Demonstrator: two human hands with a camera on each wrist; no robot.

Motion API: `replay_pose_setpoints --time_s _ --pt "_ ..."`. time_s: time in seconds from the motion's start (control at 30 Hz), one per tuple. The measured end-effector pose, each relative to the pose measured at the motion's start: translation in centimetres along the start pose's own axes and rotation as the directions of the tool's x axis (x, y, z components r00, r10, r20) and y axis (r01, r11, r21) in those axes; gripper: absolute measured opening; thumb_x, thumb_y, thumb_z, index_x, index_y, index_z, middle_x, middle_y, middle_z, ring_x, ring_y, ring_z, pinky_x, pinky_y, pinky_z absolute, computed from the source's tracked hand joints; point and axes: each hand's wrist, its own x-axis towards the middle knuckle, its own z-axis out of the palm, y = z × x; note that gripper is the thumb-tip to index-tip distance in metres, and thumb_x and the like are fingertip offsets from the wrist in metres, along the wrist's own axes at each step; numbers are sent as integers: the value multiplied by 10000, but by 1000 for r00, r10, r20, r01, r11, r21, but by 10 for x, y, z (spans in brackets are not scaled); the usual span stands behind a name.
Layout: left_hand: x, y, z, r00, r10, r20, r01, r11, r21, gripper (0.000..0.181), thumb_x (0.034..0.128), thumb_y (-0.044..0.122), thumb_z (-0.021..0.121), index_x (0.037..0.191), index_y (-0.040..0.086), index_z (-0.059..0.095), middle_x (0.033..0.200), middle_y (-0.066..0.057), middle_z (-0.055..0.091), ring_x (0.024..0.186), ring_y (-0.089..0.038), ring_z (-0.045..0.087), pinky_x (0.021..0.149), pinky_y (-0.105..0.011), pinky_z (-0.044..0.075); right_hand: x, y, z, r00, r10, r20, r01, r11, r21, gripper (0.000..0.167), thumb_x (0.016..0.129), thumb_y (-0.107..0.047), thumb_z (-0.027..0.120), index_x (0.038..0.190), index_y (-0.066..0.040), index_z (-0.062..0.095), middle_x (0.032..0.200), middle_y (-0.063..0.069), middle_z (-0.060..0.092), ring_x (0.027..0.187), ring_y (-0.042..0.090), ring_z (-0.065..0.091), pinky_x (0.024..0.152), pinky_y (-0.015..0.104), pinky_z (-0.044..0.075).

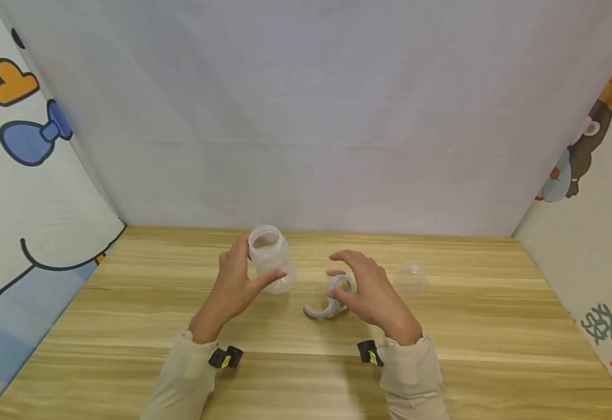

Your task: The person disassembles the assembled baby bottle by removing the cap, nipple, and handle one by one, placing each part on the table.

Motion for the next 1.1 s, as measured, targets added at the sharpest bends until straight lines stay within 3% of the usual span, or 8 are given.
replay_pose_setpoints --time_s 0.17,0.3,0.53,0.7,0.9,1.1 --pt "0 0 4 1000 -12 0 12 1000 28 768 851 380 809 1431 56 425 1171 -115 629 1042 -296 568 992 -481 371 0 0 0 1000 2 3 -2 1000 -1 571 907 -155 756 1417 -98 505 1299 145 607 446 34 344 600 261 431" --pt "0 -1 6 1000 0 -17 0 999 43 742 847 376 812 1414 61 453 1119 -95 643 996 -280 574 910 -434 436 0 0 0 1000 2 1 -2 1000 -2 573 904 -164 761 1415 -101 508 1275 135 613 451 35 342 592 260 429" --pt "0 -3 7 1000 -25 -18 26 998 53 741 850 399 804 1422 68 468 1035 -57 620 897 -302 552 773 -325 402 1 -1 0 1000 -5 1 5 1000 -1 582 905 -184 763 1420 -101 504 1228 141 623 447 32 331 602 261 425" --pt "1 -6 9 998 -58 7 58 997 44 719 854 416 797 1410 84 483 1014 -55 608 896 -321 552 747 -320 399 0 -1 0 1000 1 7 -1 1000 8 583 908 -188 760 1422 -104 501 1274 141 611 447 36 334 593 263 427" --pt "0 -6 11 996 -83 21 81 994 74 743 845 430 802 1419 83 484 951 -54 577 846 -265 511 709 -311 380 0 -2 0 1000 13 16 -14 1000 18 589 908 -192 761 1427 -109 497 1211 146 623 442 44 339 592 267 429" --pt "0 -8 13 996 -89 12 88 992 90 757 831 435 813 1421 85 493 1001 -53 622 857 -269 539 716 -312 395 -1 -1 0 1000 18 11 -19 1000 14 583 908 -188 760 1425 -108 501 1342 140 586 454 47 327 585 270 417"
